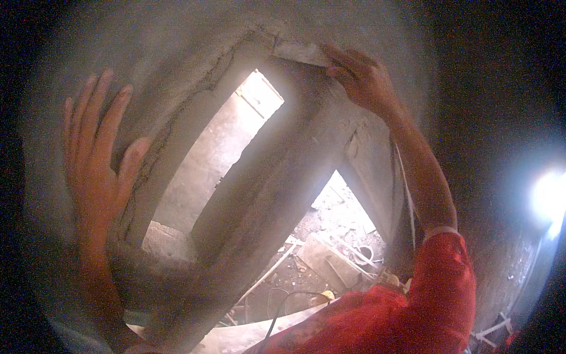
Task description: The person uses a trowel to smooth and finish the edges of a rectangular opening in a concrete wall. They repeatedly scrape and level the surface around the opening, working methodically along the perimeter.
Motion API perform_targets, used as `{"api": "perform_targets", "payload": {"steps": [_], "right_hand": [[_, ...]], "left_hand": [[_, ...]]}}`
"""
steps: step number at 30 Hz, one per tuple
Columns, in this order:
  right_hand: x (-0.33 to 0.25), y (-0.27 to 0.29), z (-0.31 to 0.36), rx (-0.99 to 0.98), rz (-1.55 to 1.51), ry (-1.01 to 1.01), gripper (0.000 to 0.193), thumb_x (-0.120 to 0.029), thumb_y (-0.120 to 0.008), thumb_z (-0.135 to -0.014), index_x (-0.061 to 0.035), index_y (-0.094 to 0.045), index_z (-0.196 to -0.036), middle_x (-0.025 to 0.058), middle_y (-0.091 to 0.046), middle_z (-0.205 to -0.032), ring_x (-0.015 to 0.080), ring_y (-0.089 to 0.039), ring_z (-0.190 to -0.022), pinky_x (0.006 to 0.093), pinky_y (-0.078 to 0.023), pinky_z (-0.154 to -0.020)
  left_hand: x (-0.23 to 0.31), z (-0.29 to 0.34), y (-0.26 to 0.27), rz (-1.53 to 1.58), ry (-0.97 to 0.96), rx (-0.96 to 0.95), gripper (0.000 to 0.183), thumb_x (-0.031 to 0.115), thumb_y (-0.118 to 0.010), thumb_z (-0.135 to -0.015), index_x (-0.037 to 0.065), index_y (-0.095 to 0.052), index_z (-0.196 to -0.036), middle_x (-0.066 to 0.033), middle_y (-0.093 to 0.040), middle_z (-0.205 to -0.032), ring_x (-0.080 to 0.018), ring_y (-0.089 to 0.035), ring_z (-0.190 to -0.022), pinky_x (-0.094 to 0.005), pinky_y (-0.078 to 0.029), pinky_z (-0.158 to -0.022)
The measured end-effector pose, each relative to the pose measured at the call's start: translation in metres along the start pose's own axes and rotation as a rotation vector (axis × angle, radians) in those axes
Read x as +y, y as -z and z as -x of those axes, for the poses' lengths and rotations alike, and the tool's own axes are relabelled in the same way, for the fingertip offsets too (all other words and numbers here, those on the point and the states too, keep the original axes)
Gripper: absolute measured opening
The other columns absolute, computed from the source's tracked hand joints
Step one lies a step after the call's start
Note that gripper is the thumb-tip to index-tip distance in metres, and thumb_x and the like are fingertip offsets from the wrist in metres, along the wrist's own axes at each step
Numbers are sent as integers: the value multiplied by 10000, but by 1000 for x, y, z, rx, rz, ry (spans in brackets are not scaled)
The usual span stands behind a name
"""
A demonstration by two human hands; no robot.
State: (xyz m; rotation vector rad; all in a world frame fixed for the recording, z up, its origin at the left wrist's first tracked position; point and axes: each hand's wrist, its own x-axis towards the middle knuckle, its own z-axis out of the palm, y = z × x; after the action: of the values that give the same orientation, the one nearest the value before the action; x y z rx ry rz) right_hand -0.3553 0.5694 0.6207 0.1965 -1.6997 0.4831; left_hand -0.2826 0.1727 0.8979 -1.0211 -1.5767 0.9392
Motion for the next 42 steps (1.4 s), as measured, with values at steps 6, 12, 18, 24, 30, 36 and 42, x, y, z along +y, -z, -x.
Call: {"api": "perform_targets", "payload": {"steps": [6,12,18,24,30,36,42], "right_hand": [[-41,1,-24,69,-16,-84,510,-415,-576,-1078,-131,-598,-1500,192,-754,-1174,299,-756,-988,442,-589,-833],[-156,11,29,-9,-425,-464,519,-276,-570,-1100,-81,-494,-1575,89,-707,-914,112,-632,-681,332,-544,-633],[-245,0,64,-86,-663,-457,525,-200,-569,-1099,-71,-458,-1595,43,-638,-856,55,-550,-618,266,-482,-550],[-328,-9,72,-152,-787,-481,555,-235,-613,-1082,-70,-462,-1590,76,-661,-920,69,-581,-622,270,-481,-545],[-378,-12,81,-179,-805,-482,550,-258,-605,-1085,-61,-471,-1580,137,-696,-984,97,-622,-649,298,-504,-567],[-411,-30,106,-67,-715,-286,569,-159,-665,-1038,-47,-486,-1566,172,-699,-1004,214,-670,-834,362,-538,-705],[-448,-41,122,-89,-729,-345,574,-46,-662,-999,-87,-518,-1552,163,-639,-889,263,-603,-755,399,-506,-671]], "left_hand": [[0,-4,-1,12,-5,5,584,337,-664,-965,142,-557,-1505,-117,-435,-1643,-353,-362,-1538,-577,-212,-1279],[3,9,-5,69,26,70,538,310,-686,-958,160,-597,-1467,-94,-457,-1629,-333,-380,-1527,-570,-237,-1274],[27,3,24,87,139,-155,570,508,-537,-1038,150,-555,-1482,-140,-365,-1677,-309,-250,-1582,-545,-101,-1324],[-6,37,21,94,9,-113,563,500,-520,-1048,157,-542,-1494,-138,-355,-1683,-299,-245,-1585,-540,-89,-1327],[-20,89,33,74,-56,-87,589,481,-560,-1033,166,-499,-1527,-119,-270,-1723,-275,-183,-1604,-524,-44,-1330],[-22,124,49,87,-29,-124,645,486,-577,-1017,174,-442,-1565,-108,-157,-1751,-257,-73,-1623,-519,-2,-1325],[-19,139,39,102,-24,-99,663,497,-591,-1005,179,-439,-1566,-115,-149,-1747,-259,-53,-1624,-504,17,-1324]]}}
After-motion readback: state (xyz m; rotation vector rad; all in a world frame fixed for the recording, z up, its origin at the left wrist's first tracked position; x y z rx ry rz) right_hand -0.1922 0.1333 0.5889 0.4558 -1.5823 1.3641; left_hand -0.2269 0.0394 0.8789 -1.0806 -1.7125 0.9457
